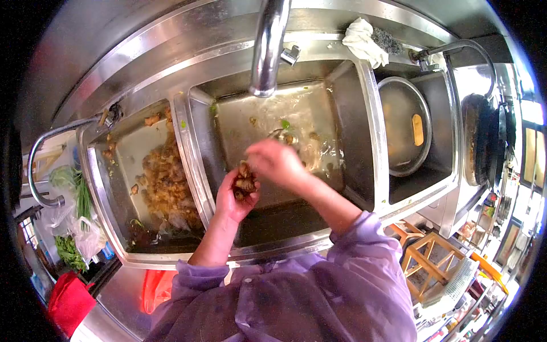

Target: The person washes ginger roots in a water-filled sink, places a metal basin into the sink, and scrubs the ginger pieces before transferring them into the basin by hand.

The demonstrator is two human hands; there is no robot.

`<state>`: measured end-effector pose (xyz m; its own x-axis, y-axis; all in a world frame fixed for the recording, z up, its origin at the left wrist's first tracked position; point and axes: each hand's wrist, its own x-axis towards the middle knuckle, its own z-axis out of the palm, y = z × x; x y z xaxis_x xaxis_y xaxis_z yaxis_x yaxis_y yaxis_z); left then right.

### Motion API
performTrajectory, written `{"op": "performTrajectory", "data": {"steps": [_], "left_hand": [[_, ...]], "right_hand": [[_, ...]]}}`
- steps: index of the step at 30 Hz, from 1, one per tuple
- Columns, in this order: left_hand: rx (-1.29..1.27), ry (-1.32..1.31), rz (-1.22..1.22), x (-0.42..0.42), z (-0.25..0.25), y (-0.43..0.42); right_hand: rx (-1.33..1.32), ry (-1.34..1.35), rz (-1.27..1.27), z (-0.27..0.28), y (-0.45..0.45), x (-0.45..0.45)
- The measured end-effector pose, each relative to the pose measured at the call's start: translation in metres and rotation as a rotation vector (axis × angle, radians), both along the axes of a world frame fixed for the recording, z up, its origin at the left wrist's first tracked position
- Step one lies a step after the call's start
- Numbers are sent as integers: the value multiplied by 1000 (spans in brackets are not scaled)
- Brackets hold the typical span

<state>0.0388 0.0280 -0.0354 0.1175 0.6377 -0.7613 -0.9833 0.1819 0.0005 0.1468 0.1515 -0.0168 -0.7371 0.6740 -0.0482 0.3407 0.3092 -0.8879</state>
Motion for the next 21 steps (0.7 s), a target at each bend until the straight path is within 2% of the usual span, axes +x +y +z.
{"op": "performTrajectory", "data": {"steps": [1,3,5,7,9,11,15,17,21], "left_hand": [[7,26,4,-2,12,1],[134,-12,46,-10,20,-3],[199,18,71,-24,23,-6],[188,130,117,-41,33,-9],[182,213,185,-62,41,-17],[230,243,265,-84,45,-29],[153,401,336,-115,34,-63],[82,445,344,-123,29,-75],[-65,625,281,-141,7,-99]], "right_hand": [[-9,-127,-186,-29,12,7],[13,-630,-249,-81,38,14],[157,-863,-233,-125,37,15],[178,-927,-142,-174,32,21],[207,-987,-53,-189,37,21],[48,-878,-302,-190,44,18],[77,-891,-323,-154,39,7],[182,-973,-346,-149,27,-3],[38,-933,-261,-166,25,-4]]}}
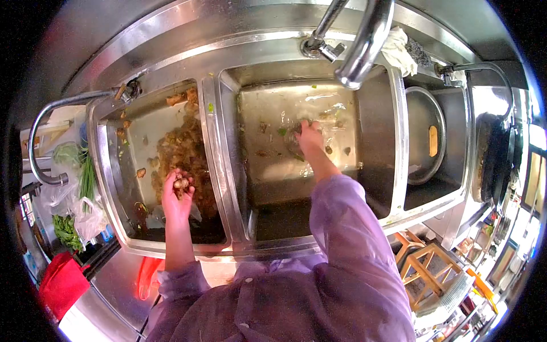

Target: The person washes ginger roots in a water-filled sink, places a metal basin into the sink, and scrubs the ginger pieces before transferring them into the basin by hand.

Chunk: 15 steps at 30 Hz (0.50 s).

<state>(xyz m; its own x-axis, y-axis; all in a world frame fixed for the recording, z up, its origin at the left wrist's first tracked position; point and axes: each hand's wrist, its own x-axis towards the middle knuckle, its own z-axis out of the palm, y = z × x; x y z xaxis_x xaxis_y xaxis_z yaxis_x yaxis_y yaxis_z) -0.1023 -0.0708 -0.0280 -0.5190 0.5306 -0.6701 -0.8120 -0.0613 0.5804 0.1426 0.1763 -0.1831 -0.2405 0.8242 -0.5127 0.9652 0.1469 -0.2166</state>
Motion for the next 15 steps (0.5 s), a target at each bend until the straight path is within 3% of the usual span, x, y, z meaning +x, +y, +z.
{"op": "performTrajectory", "data": {"steps": [2,4,6,7,9,10,11,12,14,15], "left_hand": [[-495,240,90,-10,-17,-6],[-483,276,1,-16,-28,-12],[-863,1096,-332,-15,-36,-15],[-846,1325,-363,-4,-18,-6],[-740,1493,-326,22,22,18],[-662,1576,-357,34,36,26],[-543,1552,-403,47,42,34],[-424,1524,-449,63,44,42],[-391,1304,-724,100,33,55],[-421,1492,-876,113,28,63]], "right_hand": [[3,17,70,2,6,2],[71,-3,220,-5,-2,1],[129,-20,364,-6,-12,-3],[96,-37,325,2,-18,-10],[57,-56,285,13,-27,-20],[210,-38,349,15,-30,-25],[363,-19,412,17,-34,-30],[357,-19,410,19,-41,-39],[115,297,456,21,-52,-60],[118,300,449,7,-56,-66]]}}
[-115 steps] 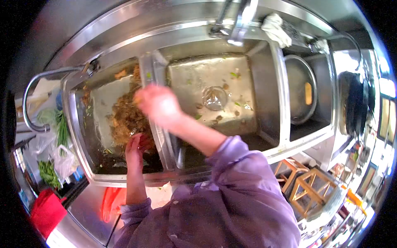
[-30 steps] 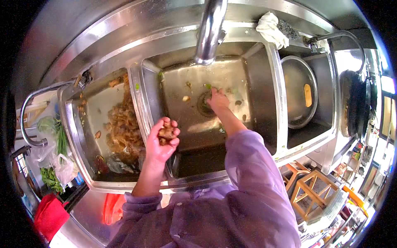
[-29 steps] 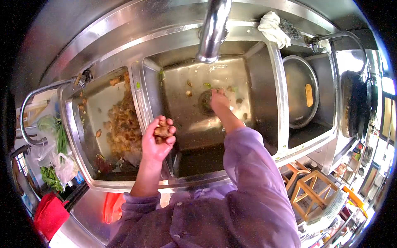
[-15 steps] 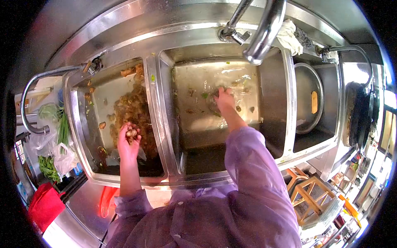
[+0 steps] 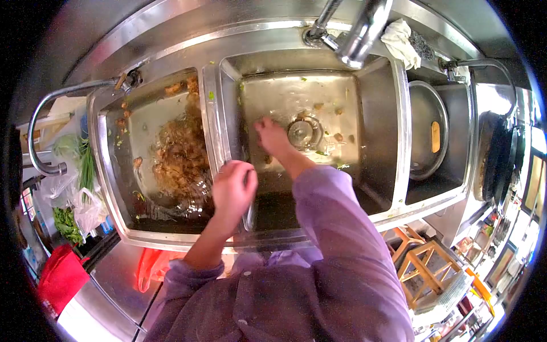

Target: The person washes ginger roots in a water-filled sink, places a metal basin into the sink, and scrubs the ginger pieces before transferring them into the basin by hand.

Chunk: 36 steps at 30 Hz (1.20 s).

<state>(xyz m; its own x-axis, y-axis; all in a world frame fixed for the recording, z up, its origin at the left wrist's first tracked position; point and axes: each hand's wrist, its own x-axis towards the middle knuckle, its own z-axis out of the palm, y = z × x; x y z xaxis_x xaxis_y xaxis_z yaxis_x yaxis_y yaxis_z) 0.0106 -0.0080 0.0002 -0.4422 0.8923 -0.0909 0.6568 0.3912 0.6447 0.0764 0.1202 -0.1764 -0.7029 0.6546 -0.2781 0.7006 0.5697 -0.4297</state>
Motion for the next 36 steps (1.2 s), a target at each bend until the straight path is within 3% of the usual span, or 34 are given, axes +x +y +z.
{"op": "performTrajectory", "data": {"steps": [1,2,3,4,5,6,7,10,13,15,17,19,20,23,25,26,27,29,31,33,36], "left_hand": [[-64,179,-153,12,-5,8],[-126,155,-202,26,-10,15],[-192,127,-251,39,-13,21],[-413,107,-352,48,-11,30],[-412,110,-362,57,-22,37],[-665,122,-406,66,-46,42],[-916,134,-446,75,-69,45],[-841,224,-286,83,-122,44],[-867,145,-258,89,-157,53],[-899,75,-296,100,-175,59],[-944,15,-336,107,-193,58],[-1001,-116,-257,112,-216,47],[-1024,-156,-230,112,-217,44],[-1002,-37,-370,104,-173,65],[-869,-300,-403,86,-142,88],[-870,-552,-233,76,-129,97],[-868,-543,-231,68,-124,99],[-478,-1188,240,55,-117,103],[-399,-1714,467,35,-112,104],[-378,-1803,530,30,-125,100],[-358,-1402,422,35,-154,96]], "right_hand": [[-85,-81,173,-29,-6,-3],[-171,-165,346,-47,-6,-2],[-175,-168,337,-49,-4,1],[-227,-114,294,-48,-2,3],[-272,-58,251,-46,1,6],[-266,-57,242,-35,9,12],[-249,-1,57,-20,22,24],[-118,-14,-281,-2,71,74],[2,-237,-300,4,105,131],[37,-208,-597,-10,111,155],[81,-221,-589,-30,106,164],[258,-347,-342,-24,90,152],[131,-484,-301,-22,89,147],[285,-380,-323,-49,96,166],[341,-343,-386,-50,106,178],[399,-320,-451,-50,110,179],[399,-311,-454,-43,112,176],[-84,-233,-580,-28,121,174],[-16,-227,-457,-36,125,175],[-310,25,-605,-35,130,177],[-117,74,-782,-24,129,173]]}}
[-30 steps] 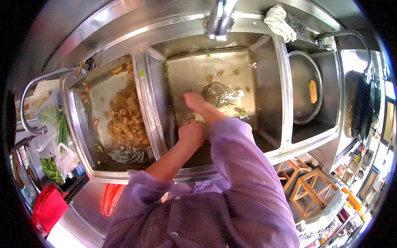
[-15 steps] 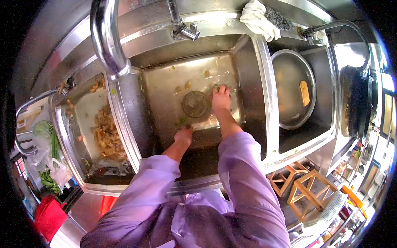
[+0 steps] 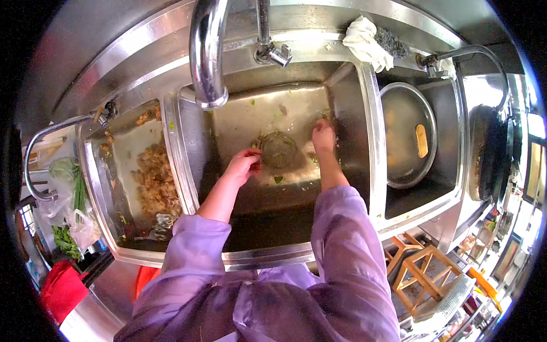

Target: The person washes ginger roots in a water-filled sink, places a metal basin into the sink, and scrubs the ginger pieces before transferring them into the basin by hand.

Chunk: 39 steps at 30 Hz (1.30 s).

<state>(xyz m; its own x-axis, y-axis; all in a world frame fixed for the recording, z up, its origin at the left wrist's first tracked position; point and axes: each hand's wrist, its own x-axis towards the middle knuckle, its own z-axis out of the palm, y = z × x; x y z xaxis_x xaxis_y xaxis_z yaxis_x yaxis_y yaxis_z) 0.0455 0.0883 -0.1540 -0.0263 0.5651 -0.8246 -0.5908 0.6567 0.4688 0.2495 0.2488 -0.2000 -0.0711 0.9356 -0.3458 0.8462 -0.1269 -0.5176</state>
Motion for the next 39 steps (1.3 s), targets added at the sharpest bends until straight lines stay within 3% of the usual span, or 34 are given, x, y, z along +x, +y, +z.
{"op": "performTrajectory", "data": {"steps": [1,3,4,5,7,9,11,13,16,17,19,21,25,28,30,31,33,35,37,39], "left_hand": [[2,-5,3,5,-6,0],[-294,1261,-514,15,-17,-5],[-341,1412,-827,13,-11,-5],[-352,1411,-824,12,-9,-5],[-154,1681,-871,4,-5,-5],[-88,1677,-821,2,-1,6],[-17,1294,-646,7,5,22],[-35,1294,-778,17,-3,30],[-129,1246,-778,30,-33,26],[-114,1291,-824,33,-37,22],[-107,1340,-871,37,-39,20],[-55,1311,-904,42,-38,21],[165,1453,-951,46,-41,14],[118,1283,-864,45,-41,15],[-102,1164,-474,47,-39,13],[-100,1165,-474,43,-21,14],[-66,270,-180,32,29,17],[85,286,-168,17,88,2],[178,418,-162,-10,140,-19],[181,695,-124,-48,173,-47]], "right_hand": [[2,-5,3,2,1,-4],[384,-142,-48,5,5,-13],[303,-203,8,8,14,-15],[299,-198,16,10,22,-19],[176,-352,105,3,31,-24],[118,-347,174,-7,37,-27],[-151,-113,131,-16,41,-30],[198,23,154,-1,28,-49],[145,-19,312,-8,22,-85],[142,293,269,-21,16,-96],[132,612,223,-25,6,-120],[272,-127,810,-20,-5,-134],[165,-178,930,-17,-14,-143],[93,44,571,4,-5,-130],[50,11,555,25,3,-109],[8,-15,540,34,5,-101],[77,-350,552,54,-10,-90],[-32,-320,511,98,-35,-99],[161,85,366,147,-72,-119],[309,475,486,191,-115,-151]]}}
